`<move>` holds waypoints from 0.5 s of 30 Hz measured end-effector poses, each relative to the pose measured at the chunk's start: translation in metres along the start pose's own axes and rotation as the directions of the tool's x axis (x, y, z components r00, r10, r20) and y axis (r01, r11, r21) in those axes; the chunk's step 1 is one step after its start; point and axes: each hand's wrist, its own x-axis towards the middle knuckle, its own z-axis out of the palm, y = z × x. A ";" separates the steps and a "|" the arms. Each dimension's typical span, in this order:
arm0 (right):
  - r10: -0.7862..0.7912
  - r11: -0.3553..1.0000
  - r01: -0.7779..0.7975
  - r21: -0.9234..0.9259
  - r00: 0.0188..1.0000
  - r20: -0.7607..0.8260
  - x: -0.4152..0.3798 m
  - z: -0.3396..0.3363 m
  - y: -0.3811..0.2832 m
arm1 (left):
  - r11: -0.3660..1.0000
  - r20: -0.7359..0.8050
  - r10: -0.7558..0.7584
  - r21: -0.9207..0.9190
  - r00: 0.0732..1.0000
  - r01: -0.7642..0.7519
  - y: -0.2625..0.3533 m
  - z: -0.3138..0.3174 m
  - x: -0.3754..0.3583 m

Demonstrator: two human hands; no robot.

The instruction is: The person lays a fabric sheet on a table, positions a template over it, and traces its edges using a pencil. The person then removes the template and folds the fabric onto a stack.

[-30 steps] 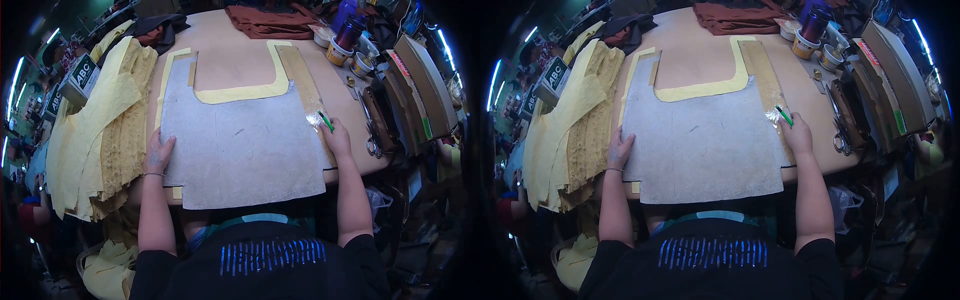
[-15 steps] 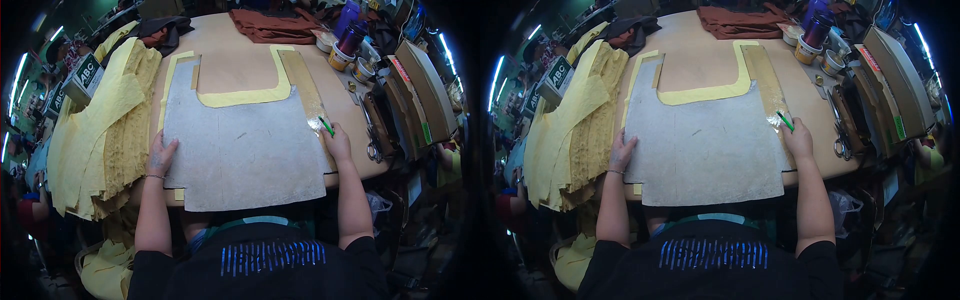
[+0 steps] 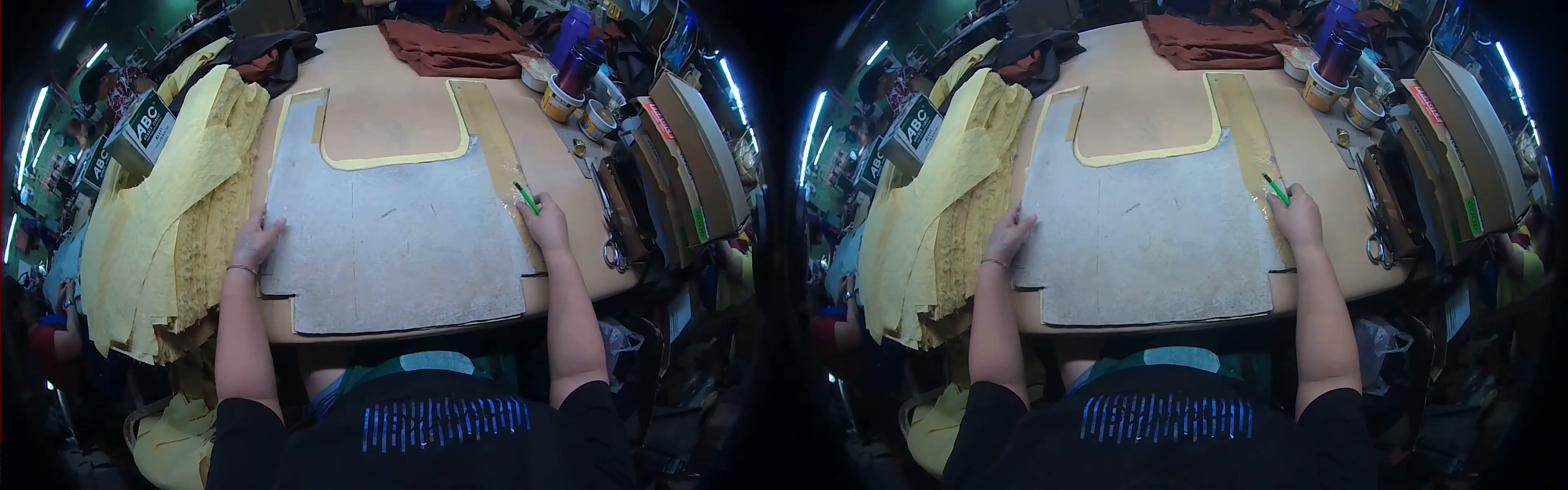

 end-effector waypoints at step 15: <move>-0.117 0.952 0.100 -0.291 0.992 -0.044 -0.007 0.010 -0.006 | 0.902 -0.243 0.179 0.427 0.953 -0.061 0.009 0.017 -0.017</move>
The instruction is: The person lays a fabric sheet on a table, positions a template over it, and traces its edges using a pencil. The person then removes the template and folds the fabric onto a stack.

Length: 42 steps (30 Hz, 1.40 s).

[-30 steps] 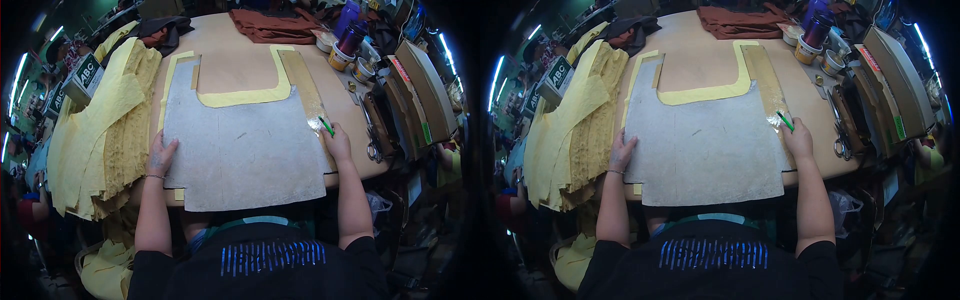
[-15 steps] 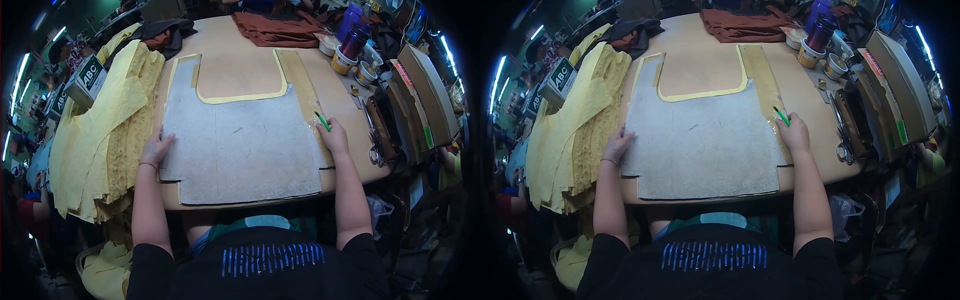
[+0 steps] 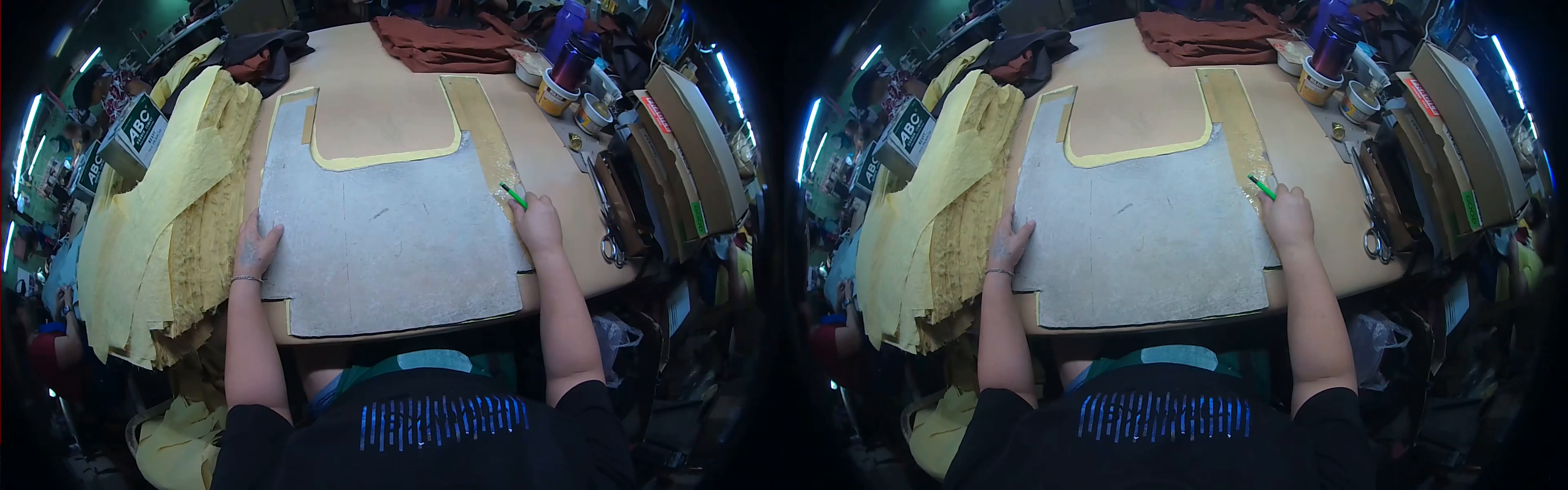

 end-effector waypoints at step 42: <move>0.222 0.916 -0.261 0.305 0.962 0.157 0.045 0.024 0.022 | 0.956 -0.066 -0.214 0.191 0.975 0.223 0.013 -0.010 -0.003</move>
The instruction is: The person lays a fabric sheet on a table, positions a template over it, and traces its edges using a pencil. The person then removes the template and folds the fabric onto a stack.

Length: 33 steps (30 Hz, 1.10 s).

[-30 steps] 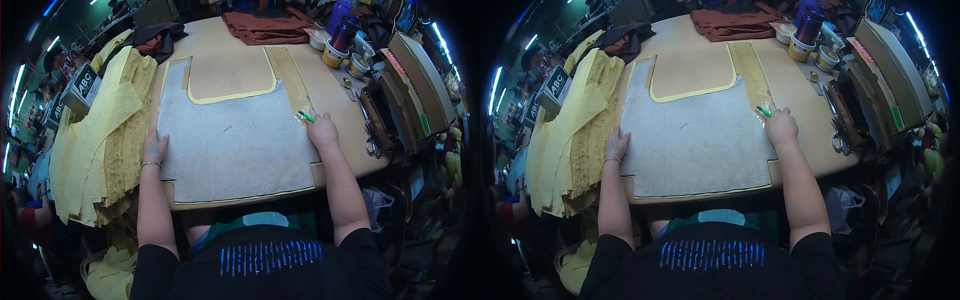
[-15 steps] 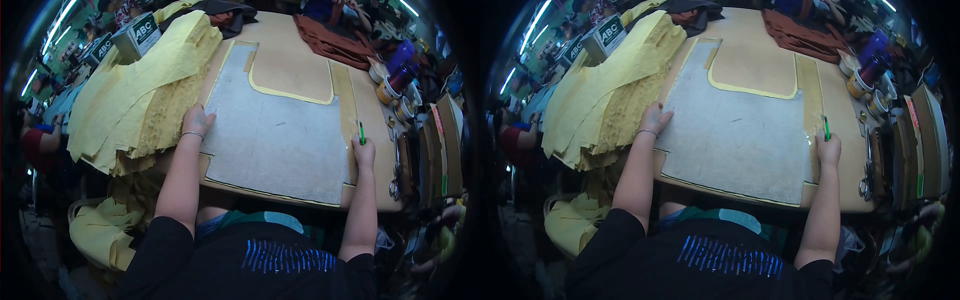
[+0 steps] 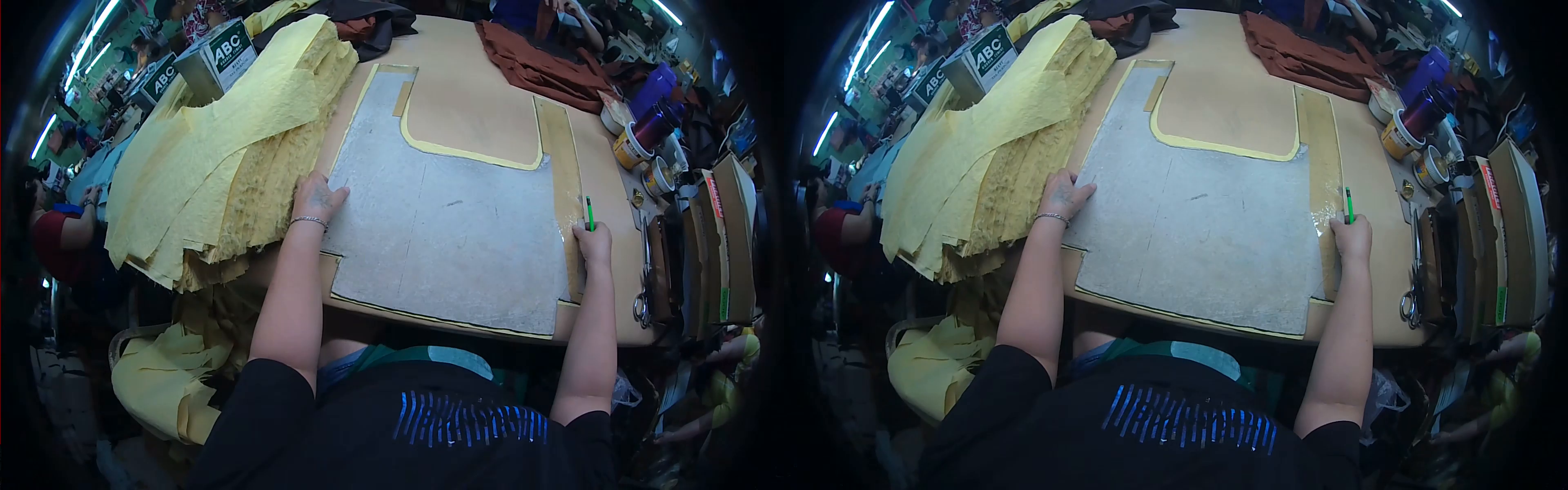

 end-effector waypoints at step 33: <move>0.011 0.991 0.008 -0.130 0.990 0.143 0.015 -0.012 -0.024 | 0.984 -0.005 0.157 -0.079 0.988 -0.157 -0.017 0.019 0.034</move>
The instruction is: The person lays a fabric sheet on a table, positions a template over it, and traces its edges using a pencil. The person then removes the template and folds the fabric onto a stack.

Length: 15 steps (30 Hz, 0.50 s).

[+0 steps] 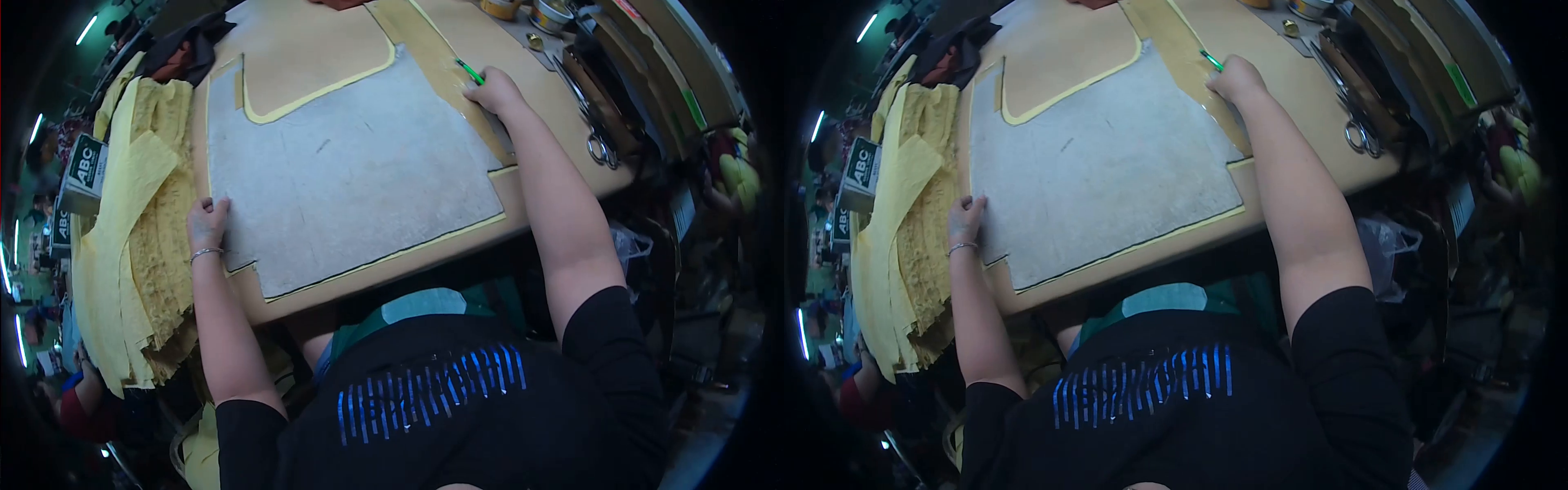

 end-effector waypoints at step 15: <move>0.070 0.936 -0.103 0.336 0.992 0.109 0.006 -0.003 0.007 | 0.886 0.058 -0.156 -0.432 0.986 0.165 0.010 -0.007 0.009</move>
